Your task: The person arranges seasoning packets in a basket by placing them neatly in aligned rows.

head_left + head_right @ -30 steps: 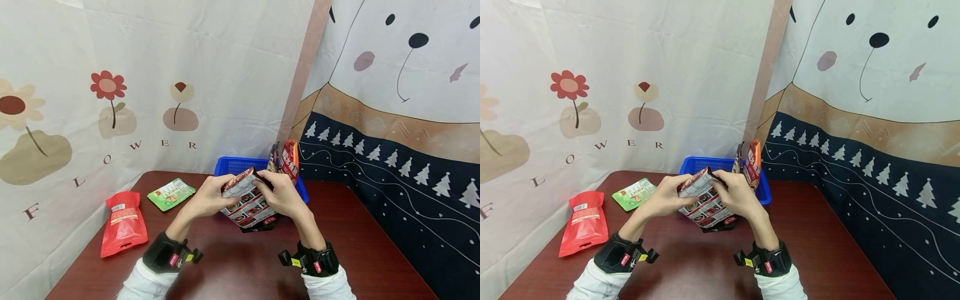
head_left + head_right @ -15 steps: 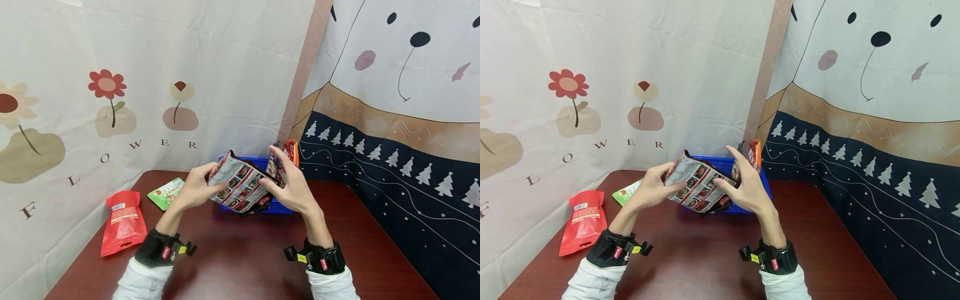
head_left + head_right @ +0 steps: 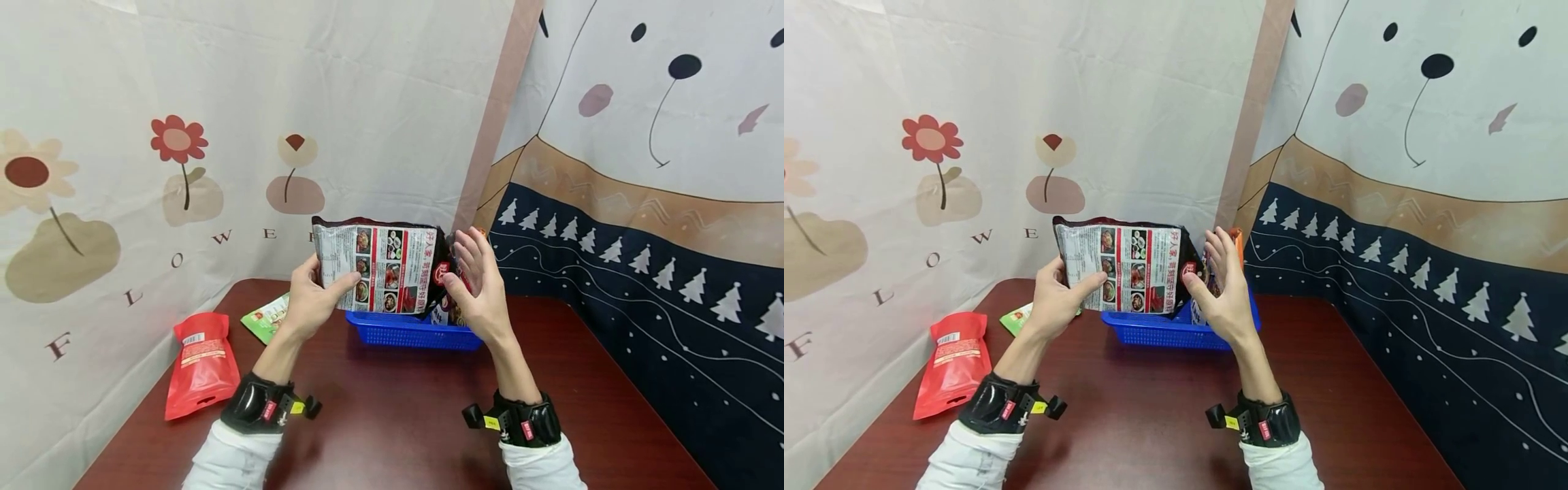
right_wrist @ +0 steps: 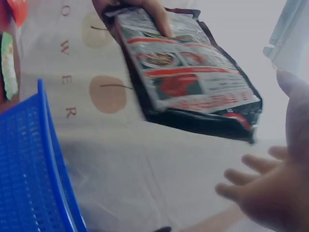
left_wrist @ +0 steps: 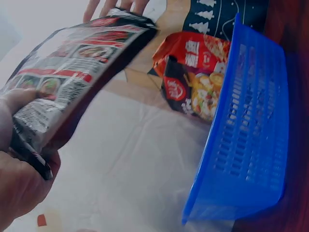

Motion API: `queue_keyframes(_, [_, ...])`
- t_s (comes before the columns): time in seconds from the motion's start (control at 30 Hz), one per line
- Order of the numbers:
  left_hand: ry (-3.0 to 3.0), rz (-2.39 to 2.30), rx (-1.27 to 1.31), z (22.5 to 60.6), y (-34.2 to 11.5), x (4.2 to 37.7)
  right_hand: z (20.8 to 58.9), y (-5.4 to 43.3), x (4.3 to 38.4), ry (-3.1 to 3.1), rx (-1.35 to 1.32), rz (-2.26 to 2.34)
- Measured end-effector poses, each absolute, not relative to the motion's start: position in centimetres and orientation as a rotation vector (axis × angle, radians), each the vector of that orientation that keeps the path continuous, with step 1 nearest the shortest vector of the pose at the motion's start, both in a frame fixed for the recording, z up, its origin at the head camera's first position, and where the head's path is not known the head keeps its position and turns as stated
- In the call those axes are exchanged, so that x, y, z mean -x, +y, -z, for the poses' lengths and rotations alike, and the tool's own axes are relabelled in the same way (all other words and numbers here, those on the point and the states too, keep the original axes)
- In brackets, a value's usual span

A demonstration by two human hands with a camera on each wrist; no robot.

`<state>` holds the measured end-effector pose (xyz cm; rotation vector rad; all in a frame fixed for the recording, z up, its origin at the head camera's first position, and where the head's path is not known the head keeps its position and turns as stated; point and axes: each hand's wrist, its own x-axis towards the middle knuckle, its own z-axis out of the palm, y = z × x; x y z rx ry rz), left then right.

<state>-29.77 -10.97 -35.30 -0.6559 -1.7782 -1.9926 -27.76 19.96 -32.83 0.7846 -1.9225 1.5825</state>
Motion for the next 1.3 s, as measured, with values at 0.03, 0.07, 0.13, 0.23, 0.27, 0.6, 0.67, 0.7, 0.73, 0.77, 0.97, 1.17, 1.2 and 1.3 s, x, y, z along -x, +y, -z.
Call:
queue_keyframes(0.03, [-1.738, 2.029, 0.648, 35.3, -10.7, 29.8, 32.8, 19.8, 27.7, -1.909, -0.776, -1.611])
queue_keyframes(0.07, [-1.697, 2.066, 0.640, 35.3, -10.4, 29.8, 32.9, 19.7, 27.7, -1.893, -0.766, -1.637])
queue_keyframes(0.13, [-1.616, 2.134, 0.620, 35.4, -9.9, 29.7, 32.9, 19.3, 27.7, -1.858, -0.739, -1.690])
queue_keyframes(0.23, [-1.514, 2.225, 0.567, 35.4, -9.0, 29.5, 33.1, 18.7, 27.7, -1.794, -0.704, -1.789])
queue_keyframes(0.27, [-1.487, 2.249, 0.545, 35.4, -8.8, 29.4, 33.2, 18.4, 27.7, -1.764, -0.708, -1.843])
queue_keyframes(0.6, [-1.304, 2.402, 0.431, 35.2, -6.5, 28.1, 34.1, 14.8, 27.1, -1.502, -0.860, -2.367])
queue_keyframes(0.67, [-1.290, 2.407, 0.419, 35.2, -6.1, 28.0, 34.3, 14.2, 27.0, -1.461, -0.831, -2.427])
queue_keyframes(0.7, [-1.286, 2.407, 0.413, 35.2, -5.9, 27.9, 34.4, 14.0, 26.9, -1.439, -0.810, -2.455])
queue_keyframes(0.73, [-1.283, 2.409, 0.406, 35.3, -5.7, 27.8, 34.5, 13.8, 26.8, -1.419, -0.789, -2.481])
queue_keyframes(0.77, [-1.282, 2.409, 0.400, 35.3, -5.5, 27.7, 34.5, 13.7, 26.7, -1.401, -0.765, -2.507])
queue_keyframes(0.97, [-1.281, 2.422, 0.379, 35.7, -4.6, 27.4, 34.6, 13.1, 26.5, -1.287, -0.651, -2.622])
queue_keyframes(1.17, [-1.294, 2.421, 0.391, 36.0, -4.2, 27.2, 34.4, 13.0, 26.6, -1.191, -0.528, -2.659])
queue_keyframes(1.2, [-1.299, 2.419, 0.391, 36.0, -4.1, 27.2, 34.3, 13.0, 26.6, -1.183, -0.512, -2.659])
queue_keyframes(1.3, [-1.311, 2.419, 0.387, 36.0, -4.1, 27.2, 34.3, 13.0, 26.7, -1.176, -0.479, -2.648])
